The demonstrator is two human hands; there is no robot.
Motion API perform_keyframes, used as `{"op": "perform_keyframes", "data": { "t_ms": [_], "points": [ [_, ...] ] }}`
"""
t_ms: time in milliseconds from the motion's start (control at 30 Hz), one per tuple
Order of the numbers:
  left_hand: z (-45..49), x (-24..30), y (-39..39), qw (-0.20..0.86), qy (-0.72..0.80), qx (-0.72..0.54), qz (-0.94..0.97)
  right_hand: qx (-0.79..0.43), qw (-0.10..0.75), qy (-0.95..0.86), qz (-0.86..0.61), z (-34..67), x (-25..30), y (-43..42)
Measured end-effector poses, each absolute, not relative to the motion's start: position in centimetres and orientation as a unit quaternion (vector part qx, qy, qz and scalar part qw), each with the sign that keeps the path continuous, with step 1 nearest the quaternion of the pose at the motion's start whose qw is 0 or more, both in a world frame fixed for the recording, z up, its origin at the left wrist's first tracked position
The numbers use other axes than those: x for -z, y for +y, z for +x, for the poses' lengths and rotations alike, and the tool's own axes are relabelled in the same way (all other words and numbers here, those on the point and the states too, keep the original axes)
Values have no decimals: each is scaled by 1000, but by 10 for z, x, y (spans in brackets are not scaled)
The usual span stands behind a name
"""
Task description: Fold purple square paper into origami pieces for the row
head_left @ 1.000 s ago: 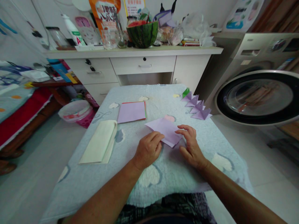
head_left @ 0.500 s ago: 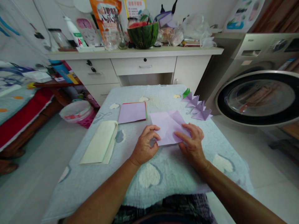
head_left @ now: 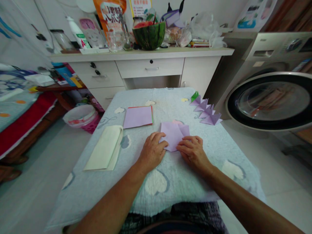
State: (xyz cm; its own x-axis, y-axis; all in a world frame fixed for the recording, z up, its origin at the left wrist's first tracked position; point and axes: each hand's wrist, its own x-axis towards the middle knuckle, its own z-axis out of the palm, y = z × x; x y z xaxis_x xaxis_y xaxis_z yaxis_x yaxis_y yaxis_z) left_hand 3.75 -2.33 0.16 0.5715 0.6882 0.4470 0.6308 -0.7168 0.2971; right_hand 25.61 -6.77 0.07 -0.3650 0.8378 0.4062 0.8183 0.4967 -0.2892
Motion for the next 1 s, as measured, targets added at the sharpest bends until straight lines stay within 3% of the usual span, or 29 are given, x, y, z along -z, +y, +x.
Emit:
{"op": "perform_keyframes", "data": {
  "t_ms": [333, 633, 1000],
  "points": [
    [25, -5, -16, 71, 396, -198, 894, -46, 295, -845, -443, 258, 3, -66],
    [13, -8, -11, 108, 403, -206, 885, -104, 238, -862, -435, 257, -1, -68],
    [4, -11, -7, 136, 408, -184, 884, -113, 225, -858, -447, 255, -6, -69]
  ]
}}
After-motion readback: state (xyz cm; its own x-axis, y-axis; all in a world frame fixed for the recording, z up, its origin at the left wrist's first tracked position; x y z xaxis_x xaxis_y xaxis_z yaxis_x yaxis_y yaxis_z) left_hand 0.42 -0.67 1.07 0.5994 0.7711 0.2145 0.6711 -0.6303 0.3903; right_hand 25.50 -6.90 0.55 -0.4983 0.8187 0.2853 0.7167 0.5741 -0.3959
